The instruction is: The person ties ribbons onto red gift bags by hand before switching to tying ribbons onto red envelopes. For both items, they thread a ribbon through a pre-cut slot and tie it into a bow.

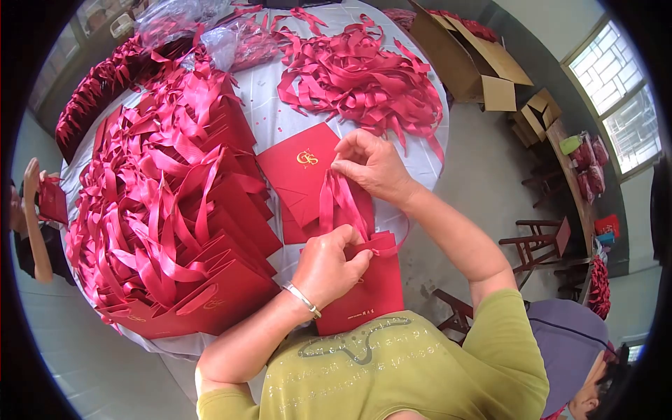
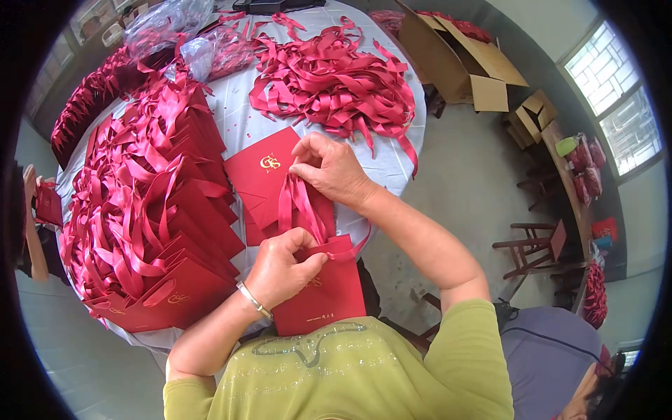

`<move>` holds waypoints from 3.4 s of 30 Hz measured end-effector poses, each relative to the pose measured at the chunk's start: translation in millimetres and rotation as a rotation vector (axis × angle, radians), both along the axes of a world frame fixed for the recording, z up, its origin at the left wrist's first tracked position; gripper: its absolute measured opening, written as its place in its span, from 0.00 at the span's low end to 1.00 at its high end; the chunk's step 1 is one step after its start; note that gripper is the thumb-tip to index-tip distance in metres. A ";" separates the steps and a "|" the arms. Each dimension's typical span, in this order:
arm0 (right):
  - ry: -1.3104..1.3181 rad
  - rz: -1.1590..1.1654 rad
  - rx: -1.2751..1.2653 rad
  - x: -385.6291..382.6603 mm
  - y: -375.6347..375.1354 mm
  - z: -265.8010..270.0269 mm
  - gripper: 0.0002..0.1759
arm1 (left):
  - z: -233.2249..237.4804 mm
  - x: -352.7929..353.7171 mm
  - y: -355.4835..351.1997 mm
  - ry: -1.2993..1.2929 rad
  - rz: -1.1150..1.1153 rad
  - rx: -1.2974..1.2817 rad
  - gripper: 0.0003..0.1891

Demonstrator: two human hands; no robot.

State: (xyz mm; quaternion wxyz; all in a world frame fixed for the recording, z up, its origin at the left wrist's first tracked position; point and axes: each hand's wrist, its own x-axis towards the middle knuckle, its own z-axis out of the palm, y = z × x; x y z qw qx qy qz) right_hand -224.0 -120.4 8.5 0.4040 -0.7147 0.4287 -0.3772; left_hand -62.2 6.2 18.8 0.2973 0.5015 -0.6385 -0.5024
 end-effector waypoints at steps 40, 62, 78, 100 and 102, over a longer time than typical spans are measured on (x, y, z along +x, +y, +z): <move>-0.889 0.232 0.611 -98.0 169.5 31.0 0.06 | 2.4 -4.9 -1.6 -0.377 0.044 -0.356 0.10; -0.619 -0.071 0.155 -65.1 140.7 45.9 0.08 | 10.4 18.7 -3.1 -0.341 -0.040 -0.331 0.09; 0.171 -0.061 -0.325 -37.7 133.6 23.9 0.07 | 5.8 14.6 -4.3 -0.082 0.030 -0.240 0.07; 0.155 -0.139 -0.327 -41.9 135.8 28.1 0.14 | 9.5 31.1 -18.2 0.090 -0.086 0.367 0.10; 0.199 -0.087 -0.358 -39.4 132.2 29.9 0.15 | 8.6 31.9 -19.4 0.092 -0.090 0.366 0.10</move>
